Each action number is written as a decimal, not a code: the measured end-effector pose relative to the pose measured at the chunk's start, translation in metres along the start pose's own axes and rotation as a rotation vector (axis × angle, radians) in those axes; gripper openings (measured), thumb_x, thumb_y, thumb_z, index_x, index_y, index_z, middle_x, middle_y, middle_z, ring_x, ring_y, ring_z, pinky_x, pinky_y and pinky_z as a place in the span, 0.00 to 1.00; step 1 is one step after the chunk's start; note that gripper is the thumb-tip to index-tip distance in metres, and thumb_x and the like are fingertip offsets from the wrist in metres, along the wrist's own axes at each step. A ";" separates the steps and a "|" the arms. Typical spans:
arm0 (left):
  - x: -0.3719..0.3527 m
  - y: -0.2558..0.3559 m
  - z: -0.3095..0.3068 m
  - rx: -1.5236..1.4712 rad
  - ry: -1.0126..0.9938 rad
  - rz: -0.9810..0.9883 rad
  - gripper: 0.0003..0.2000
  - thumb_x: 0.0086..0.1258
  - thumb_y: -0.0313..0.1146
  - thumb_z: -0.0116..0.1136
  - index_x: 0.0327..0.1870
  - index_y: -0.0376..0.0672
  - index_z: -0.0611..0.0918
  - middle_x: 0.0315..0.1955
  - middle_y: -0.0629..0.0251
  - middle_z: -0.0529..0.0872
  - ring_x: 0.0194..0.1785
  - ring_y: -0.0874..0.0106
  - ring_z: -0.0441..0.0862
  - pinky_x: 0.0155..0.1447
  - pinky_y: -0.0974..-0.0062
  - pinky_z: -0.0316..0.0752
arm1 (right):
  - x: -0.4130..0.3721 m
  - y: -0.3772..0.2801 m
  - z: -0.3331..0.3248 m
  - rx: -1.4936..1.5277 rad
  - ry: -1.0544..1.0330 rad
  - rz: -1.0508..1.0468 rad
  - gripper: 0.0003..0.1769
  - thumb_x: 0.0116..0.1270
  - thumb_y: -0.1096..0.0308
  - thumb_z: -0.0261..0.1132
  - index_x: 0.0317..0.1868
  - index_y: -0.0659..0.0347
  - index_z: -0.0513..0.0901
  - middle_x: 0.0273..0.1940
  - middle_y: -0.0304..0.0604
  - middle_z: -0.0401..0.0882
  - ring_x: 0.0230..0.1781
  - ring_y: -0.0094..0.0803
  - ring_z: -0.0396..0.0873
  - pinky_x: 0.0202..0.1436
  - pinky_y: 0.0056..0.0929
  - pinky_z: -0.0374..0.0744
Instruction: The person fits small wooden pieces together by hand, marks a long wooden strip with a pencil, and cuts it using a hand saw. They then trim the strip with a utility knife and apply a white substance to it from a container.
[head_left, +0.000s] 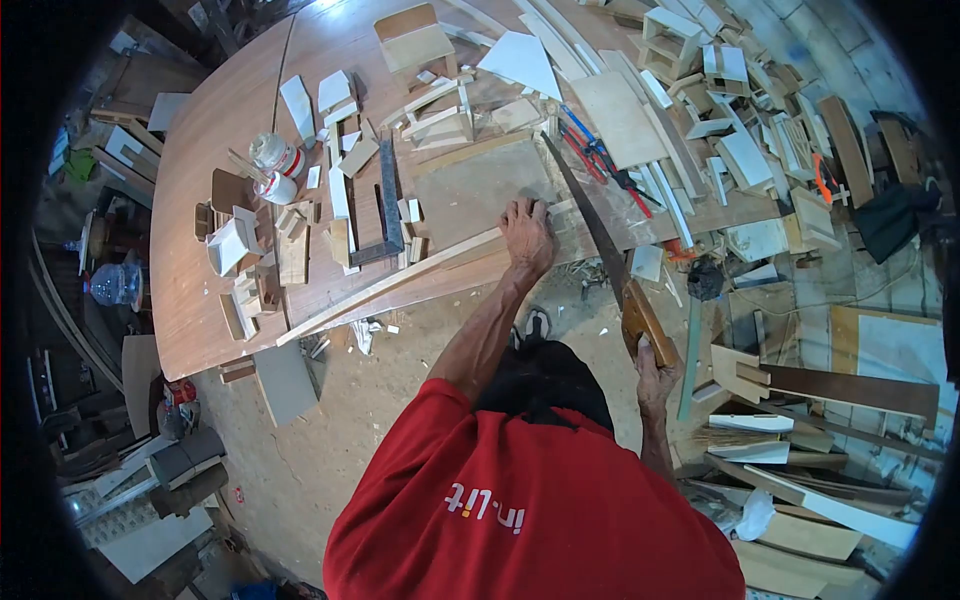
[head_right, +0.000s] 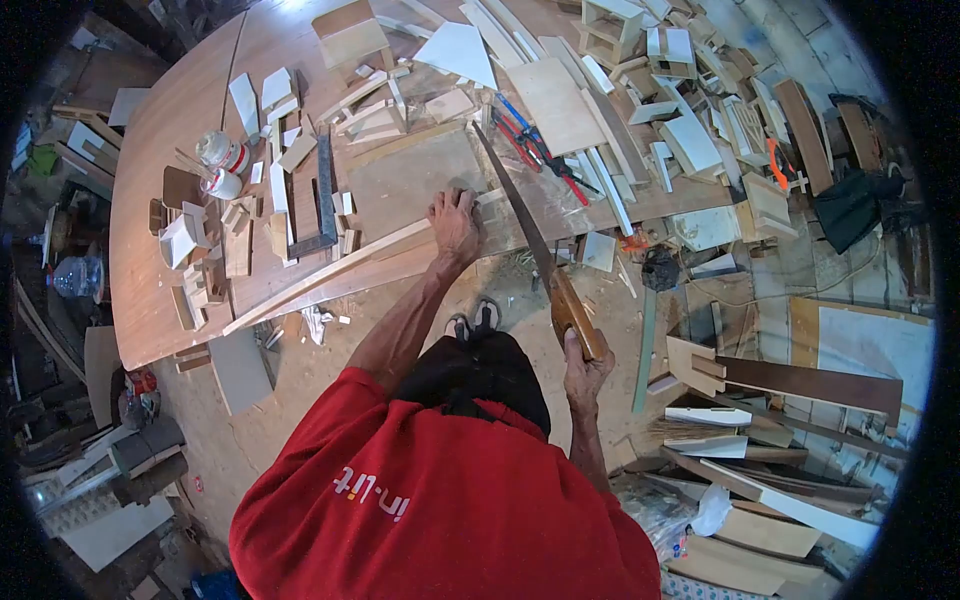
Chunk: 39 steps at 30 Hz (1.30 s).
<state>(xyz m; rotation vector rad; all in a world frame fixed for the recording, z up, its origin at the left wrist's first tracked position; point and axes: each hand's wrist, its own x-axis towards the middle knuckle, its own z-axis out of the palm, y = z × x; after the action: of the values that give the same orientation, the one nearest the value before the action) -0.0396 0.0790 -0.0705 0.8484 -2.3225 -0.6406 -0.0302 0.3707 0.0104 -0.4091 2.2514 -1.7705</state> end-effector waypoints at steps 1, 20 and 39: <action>0.000 0.002 0.005 0.006 0.000 -0.009 0.10 0.57 0.29 0.55 0.40 0.43 0.79 0.43 0.58 0.74 0.52 0.57 0.69 0.54 0.55 0.62 | -0.004 0.002 -0.001 -0.015 -0.010 0.019 0.08 0.70 0.69 0.63 0.33 0.63 0.79 0.25 0.29 0.69 0.25 0.15 0.65 0.27 0.20 0.64; 0.000 0.004 0.004 0.096 -0.016 -0.011 0.13 0.57 0.30 0.53 0.44 0.44 0.79 0.47 0.58 0.74 0.54 0.57 0.69 0.57 0.56 0.62 | 0.001 0.001 -0.008 -0.024 -0.119 0.087 0.06 0.72 0.68 0.60 0.41 0.63 0.75 0.32 0.36 0.71 0.25 0.17 0.67 0.26 0.17 0.67; 0.015 0.000 -0.001 0.046 -0.085 -0.168 0.11 0.57 0.41 0.62 0.40 0.51 0.85 0.44 0.62 0.81 0.52 0.56 0.73 0.55 0.51 0.65 | -0.004 0.006 -0.025 -0.125 -0.260 -0.132 0.27 0.61 0.79 0.61 0.63 0.68 0.73 0.42 0.54 0.84 0.34 0.32 0.84 0.39 0.27 0.79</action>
<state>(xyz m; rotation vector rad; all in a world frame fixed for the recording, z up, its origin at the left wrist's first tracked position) -0.0483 0.0686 -0.0650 1.0649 -2.3665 -0.7088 -0.0360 0.3966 0.0102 -0.7814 2.1977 -1.5353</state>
